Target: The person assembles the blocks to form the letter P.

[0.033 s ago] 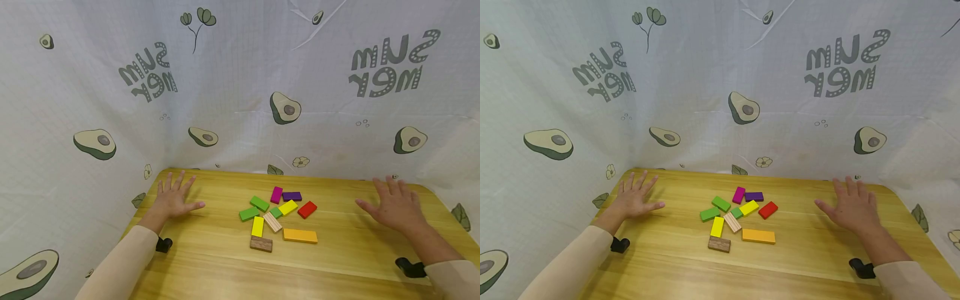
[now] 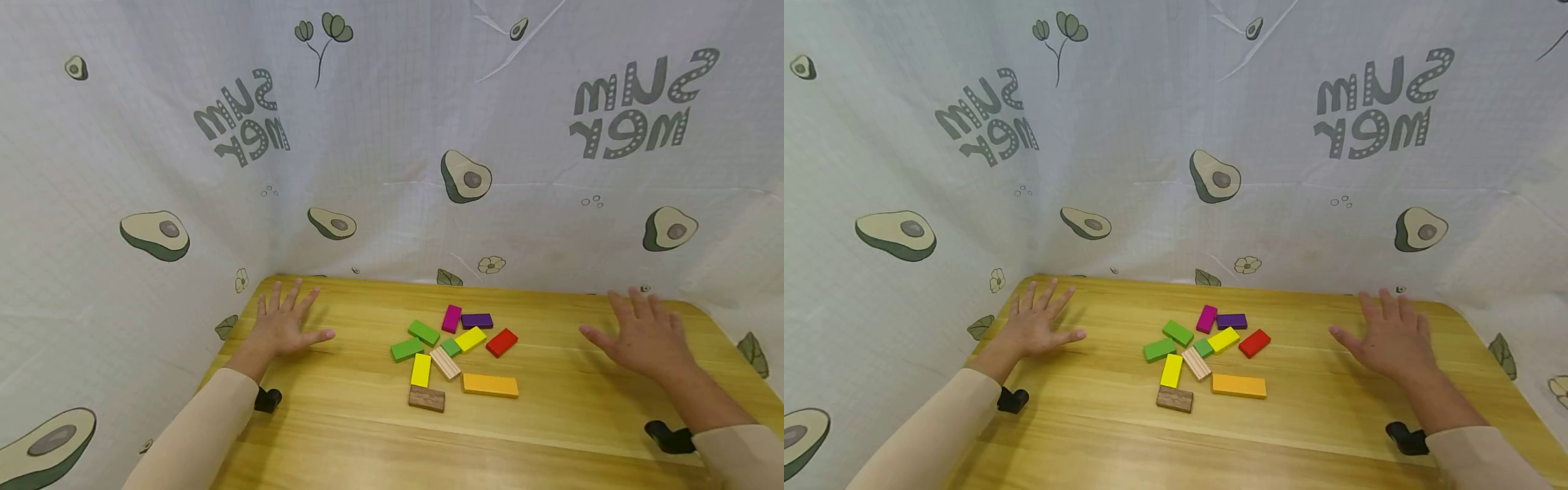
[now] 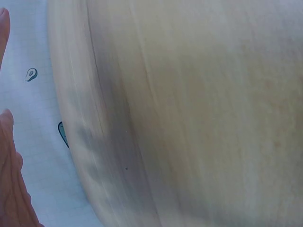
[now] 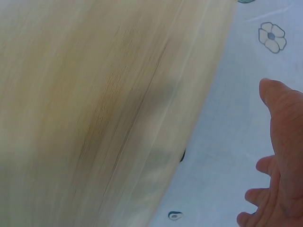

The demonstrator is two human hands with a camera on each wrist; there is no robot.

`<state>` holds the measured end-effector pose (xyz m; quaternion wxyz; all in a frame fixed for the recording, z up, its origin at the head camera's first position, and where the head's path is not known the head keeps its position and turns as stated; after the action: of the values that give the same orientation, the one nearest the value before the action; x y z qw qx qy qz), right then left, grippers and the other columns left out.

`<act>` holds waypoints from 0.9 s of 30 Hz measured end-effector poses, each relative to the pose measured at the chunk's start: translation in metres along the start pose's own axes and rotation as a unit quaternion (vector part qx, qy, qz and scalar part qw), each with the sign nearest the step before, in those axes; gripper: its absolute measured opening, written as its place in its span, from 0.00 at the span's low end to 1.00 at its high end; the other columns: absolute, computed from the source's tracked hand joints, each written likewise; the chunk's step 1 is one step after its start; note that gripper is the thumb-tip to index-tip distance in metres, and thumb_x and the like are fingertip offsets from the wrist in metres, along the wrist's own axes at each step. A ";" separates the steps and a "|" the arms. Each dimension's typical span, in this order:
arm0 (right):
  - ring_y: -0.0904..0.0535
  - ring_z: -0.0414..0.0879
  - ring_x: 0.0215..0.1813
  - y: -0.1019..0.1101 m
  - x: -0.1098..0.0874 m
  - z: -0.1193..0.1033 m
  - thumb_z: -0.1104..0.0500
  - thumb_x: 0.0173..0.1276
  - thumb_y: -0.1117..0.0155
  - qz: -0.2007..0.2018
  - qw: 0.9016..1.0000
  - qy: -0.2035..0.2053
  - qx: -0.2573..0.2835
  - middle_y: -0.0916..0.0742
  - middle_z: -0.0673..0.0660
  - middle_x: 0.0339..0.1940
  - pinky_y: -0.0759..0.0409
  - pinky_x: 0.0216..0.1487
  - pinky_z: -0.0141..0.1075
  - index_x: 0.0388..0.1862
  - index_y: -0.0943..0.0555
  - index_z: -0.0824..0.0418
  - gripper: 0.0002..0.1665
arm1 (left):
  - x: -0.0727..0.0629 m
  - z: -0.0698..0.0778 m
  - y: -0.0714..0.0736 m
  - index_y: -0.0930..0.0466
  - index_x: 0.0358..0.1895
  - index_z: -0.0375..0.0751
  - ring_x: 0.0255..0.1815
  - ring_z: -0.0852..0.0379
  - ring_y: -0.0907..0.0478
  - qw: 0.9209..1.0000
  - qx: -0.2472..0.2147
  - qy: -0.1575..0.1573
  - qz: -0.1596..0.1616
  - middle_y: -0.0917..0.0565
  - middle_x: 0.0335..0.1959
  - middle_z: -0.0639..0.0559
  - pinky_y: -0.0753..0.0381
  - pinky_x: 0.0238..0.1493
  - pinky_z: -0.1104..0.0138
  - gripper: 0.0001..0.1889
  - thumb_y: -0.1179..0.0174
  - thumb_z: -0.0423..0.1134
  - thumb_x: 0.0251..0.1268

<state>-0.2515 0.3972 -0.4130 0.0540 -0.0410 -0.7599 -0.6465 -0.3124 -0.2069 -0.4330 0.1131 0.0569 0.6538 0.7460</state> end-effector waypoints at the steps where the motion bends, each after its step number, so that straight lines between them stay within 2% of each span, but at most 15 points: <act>1: 0.56 0.84 0.75 0.000 0.000 -0.001 0.27 0.71 0.45 0.001 1.000 0.000 0.001 0.46 0.83 0.76 0.56 0.66 0.82 0.80 0.48 0.70 0.60 | 0.000 0.000 0.001 0.54 0.84 0.60 0.83 0.26 0.68 1.000 -0.003 -0.001 0.001 0.60 0.86 0.41 0.68 0.75 0.26 0.55 0.51 0.82 0.58; 8: 0.47 0.84 0.71 0.002 0.003 -0.020 0.29 0.72 0.44 0.013 1.000 0.022 -0.011 0.40 0.84 0.72 0.48 0.66 0.79 0.76 0.42 0.74 0.57 | -0.002 0.004 -0.001 0.54 0.84 0.60 0.83 0.26 0.69 1.000 -0.014 -0.005 -0.001 0.58 0.86 0.40 0.68 0.75 0.26 0.55 0.50 0.82 0.59; 12: 0.39 0.81 0.67 0.003 0.004 -0.049 0.33 0.72 0.39 0.015 0.999 0.041 0.007 0.32 0.83 0.68 0.40 0.65 0.76 0.74 0.38 0.75 0.53 | 0.001 0.017 -0.003 0.50 0.84 0.58 0.82 0.24 0.60 0.999 -0.028 -0.032 0.008 0.52 0.85 0.38 0.60 0.76 0.27 0.50 0.50 0.78 0.63; 16: 0.30 0.78 0.62 -0.003 0.002 -0.093 0.38 0.71 0.34 0.004 0.998 0.061 0.035 0.24 0.79 0.63 0.30 0.61 0.73 0.72 0.32 0.71 0.47 | 0.003 0.040 -0.004 0.45 0.82 0.58 0.77 0.25 0.45 0.996 -0.046 -0.079 0.001 0.41 0.79 0.36 0.46 0.74 0.30 0.41 0.50 0.70 0.72; 21: 0.21 0.63 0.50 -0.015 -0.003 -0.154 0.42 0.67 0.28 -0.013 0.994 0.091 0.057 0.17 0.69 0.51 0.16 0.52 0.59 0.66 0.22 0.64 0.37 | 0.005 0.078 -0.007 0.38 0.79 0.62 0.67 0.38 0.33 0.988 -0.068 -0.140 -0.025 0.28 0.69 0.42 0.29 0.67 0.40 0.32 0.47 0.62 0.76; 24: 0.22 0.52 0.45 -0.025 -0.007 -0.188 0.44 0.65 0.26 -0.025 0.990 0.114 0.080 0.16 0.61 0.46 0.14 0.48 0.51 0.61 0.18 0.60 0.31 | 0.007 0.100 -0.012 0.33 0.77 0.61 0.60 0.45 0.30 0.982 -0.085 -0.167 -0.041 0.25 0.64 0.44 0.25 0.63 0.46 0.30 0.45 0.59 0.76; 27: 0.25 0.46 0.42 -0.035 -0.012 -0.217 0.45 0.64 0.25 -0.033 0.984 0.144 0.102 0.16 0.56 0.42 0.18 0.45 0.43 0.57 0.15 0.57 0.27 | 0.009 0.119 -0.019 0.28 0.74 0.60 0.54 0.50 0.29 0.976 -0.089 -0.191 -0.048 0.22 0.58 0.46 0.23 0.58 0.52 0.25 0.45 0.55 0.78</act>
<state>-0.2384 0.1776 -0.4149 0.1452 0.0831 -0.8073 -0.5660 -0.2916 -0.0877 -0.4357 0.2759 0.1565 0.5532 0.7703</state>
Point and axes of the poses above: each hand's wrist, its own x-axis towards the middle knuckle, its own y-axis out of the back of the hand, z = x × y, the point moved 7 cm from there along x, towards the middle knuckle
